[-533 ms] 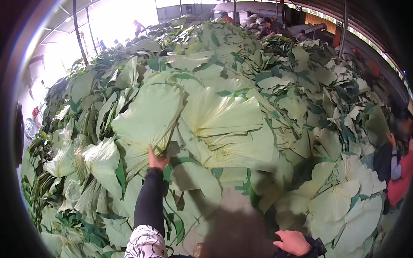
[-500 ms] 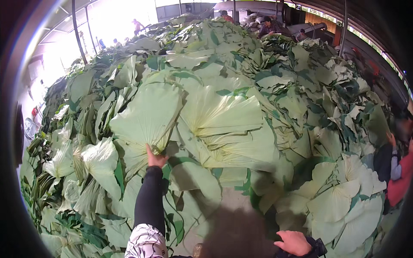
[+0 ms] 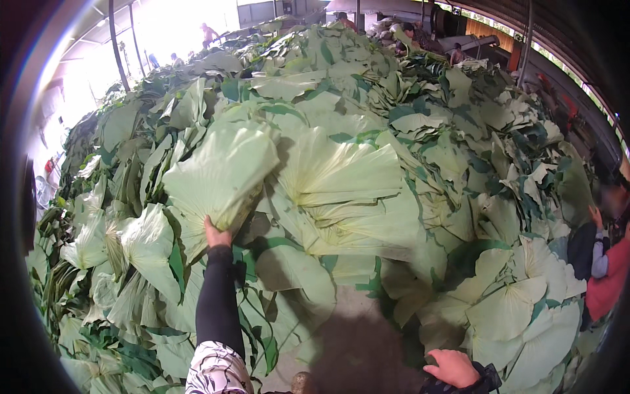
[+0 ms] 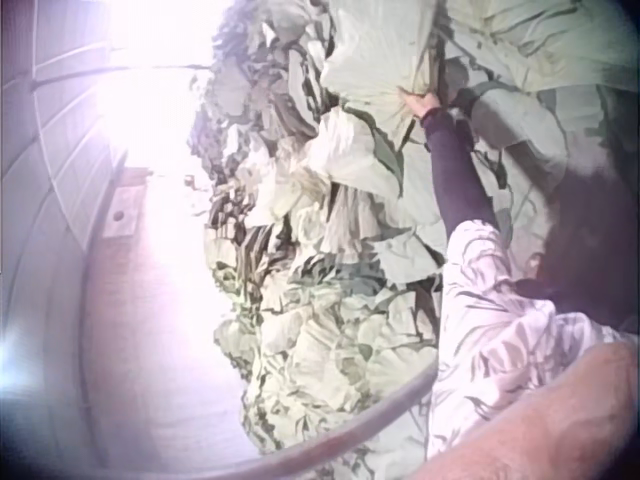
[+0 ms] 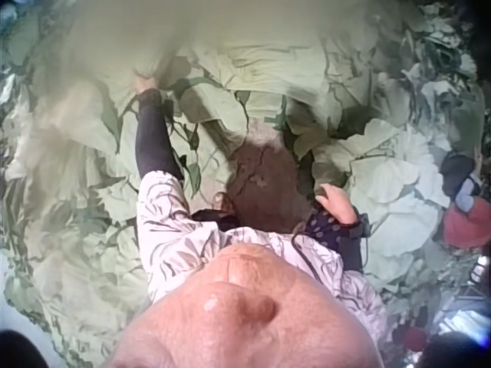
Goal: Sorting and stacking large green lotus leaves in a warehouse.
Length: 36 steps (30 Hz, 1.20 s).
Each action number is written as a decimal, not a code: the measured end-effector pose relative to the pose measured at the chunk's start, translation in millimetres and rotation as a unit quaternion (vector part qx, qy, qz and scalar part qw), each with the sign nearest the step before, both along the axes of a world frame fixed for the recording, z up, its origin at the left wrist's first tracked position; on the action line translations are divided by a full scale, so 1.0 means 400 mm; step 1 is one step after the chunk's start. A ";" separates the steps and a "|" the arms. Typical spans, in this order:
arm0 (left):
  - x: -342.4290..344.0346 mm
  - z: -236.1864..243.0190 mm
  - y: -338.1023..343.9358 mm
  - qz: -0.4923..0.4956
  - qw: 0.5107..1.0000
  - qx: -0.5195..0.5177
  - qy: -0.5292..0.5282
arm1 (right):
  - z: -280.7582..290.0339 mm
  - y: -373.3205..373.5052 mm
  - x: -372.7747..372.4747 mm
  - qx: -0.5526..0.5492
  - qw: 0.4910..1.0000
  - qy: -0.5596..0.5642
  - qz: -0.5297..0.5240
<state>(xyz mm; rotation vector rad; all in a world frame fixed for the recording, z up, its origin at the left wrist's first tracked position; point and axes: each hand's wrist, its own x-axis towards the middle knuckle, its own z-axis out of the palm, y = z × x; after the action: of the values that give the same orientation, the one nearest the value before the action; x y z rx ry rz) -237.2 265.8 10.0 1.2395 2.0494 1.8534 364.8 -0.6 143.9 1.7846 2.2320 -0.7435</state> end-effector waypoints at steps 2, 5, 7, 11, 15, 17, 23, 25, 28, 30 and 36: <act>0.033 -0.018 -0.059 -0.032 0.942 0.093 -0.321 | 0.007 -0.020 -0.003 0.016 1.000 0.013 0.008; 0.112 -0.105 -0.247 -0.129 0.794 0.098 -0.586 | 0.021 -0.067 -0.001 0.008 0.999 0.031 -0.007; 0.152 -0.203 -0.418 -0.071 0.836 0.004 -0.544 | 0.039 -0.106 -0.007 0.014 0.999 0.033 -0.001; 0.260 -0.167 -0.735 -0.129 0.916 -0.231 -0.302 | 0.073 -0.171 -0.009 0.047 0.998 0.039 0.026; 0.205 -0.155 -0.784 -0.178 0.959 -0.166 -0.143 | 0.111 -0.194 -0.029 0.090 0.992 0.067 0.062; 0.232 0.004 -0.755 -0.149 0.979 -0.135 -0.045 | 0.127 -0.208 -0.023 0.115 0.988 0.089 0.051; 0.129 -0.074 -0.821 0.194 0.970 -0.139 0.039 | 0.129 -0.216 0.005 0.118 0.992 0.043 0.021; 0.153 -0.143 -0.856 0.087 0.973 -0.180 -0.111 | 0.153 -0.217 -0.018 0.102 0.986 0.124 0.032; 0.149 -0.272 -0.929 0.049 0.949 -0.215 -0.226 | 0.205 -0.207 -0.149 0.066 0.967 0.234 0.075; 0.227 -0.270 -0.911 0.123 0.940 -0.304 -0.099 | 0.202 -0.190 -0.211 0.047 0.953 0.288 0.081; 0.304 -0.165 -0.811 0.245 0.914 -0.287 -0.145 | 0.021 -0.109 -0.302 -0.168 0.833 0.513 -0.120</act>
<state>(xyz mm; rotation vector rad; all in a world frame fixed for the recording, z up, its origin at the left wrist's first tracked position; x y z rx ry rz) -115.7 -58.5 -56.0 0.3011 2.5915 1.2813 244.0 -44.3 152.5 1.6648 2.0895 -2.4399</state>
